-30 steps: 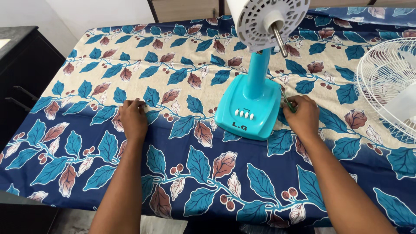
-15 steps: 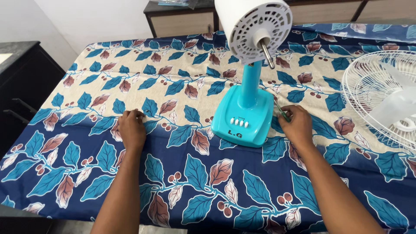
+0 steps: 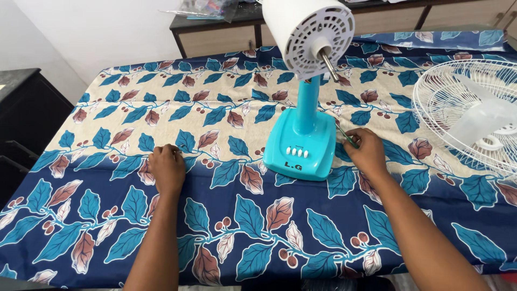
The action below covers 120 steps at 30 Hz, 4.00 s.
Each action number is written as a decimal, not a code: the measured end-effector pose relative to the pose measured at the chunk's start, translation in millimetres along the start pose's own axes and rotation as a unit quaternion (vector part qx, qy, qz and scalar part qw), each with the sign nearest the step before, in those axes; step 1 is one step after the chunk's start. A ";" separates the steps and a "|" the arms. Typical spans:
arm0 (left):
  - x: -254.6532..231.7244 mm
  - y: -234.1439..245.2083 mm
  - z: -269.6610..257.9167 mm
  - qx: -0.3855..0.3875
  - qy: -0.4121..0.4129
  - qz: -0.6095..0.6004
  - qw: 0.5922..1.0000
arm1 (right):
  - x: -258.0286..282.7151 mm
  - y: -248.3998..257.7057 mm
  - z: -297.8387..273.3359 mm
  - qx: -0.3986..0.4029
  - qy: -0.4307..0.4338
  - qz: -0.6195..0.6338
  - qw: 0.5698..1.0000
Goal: The person attaches a white fan motor to a teal fan base using a screwdriver. They tighten the screw to secure the motor, then repeatedly loosen and retighten it while adjusting the motor's position on the base.
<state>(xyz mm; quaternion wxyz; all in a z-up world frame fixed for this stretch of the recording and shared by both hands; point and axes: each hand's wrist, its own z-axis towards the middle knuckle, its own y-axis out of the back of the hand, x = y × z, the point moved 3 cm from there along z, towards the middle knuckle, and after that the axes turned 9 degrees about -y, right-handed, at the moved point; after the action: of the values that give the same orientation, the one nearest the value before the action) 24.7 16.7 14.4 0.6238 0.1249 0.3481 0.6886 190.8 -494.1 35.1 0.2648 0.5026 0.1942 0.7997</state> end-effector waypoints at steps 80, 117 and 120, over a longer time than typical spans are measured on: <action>-242.4 -13.7 11.4 0.015 0.012 -0.515 0.857 | 71.9 17.8 -22.6 0.007 0.111 0.126 0.986; -337.3 -21.9 -6.4 0.096 -0.001 -0.645 0.758 | 79.0 15.8 -34.6 0.008 0.114 0.155 0.981; -337.5 -22.1 -6.5 0.100 0.002 -0.653 0.751 | 81.1 17.7 -34.7 -0.002 0.109 0.158 0.981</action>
<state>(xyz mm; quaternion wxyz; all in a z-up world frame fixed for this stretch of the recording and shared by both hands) 102.1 -305.1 84.1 0.9049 -0.0727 0.4126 0.0750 126.6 -459.3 87.7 0.1131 0.4360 0.1381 0.8821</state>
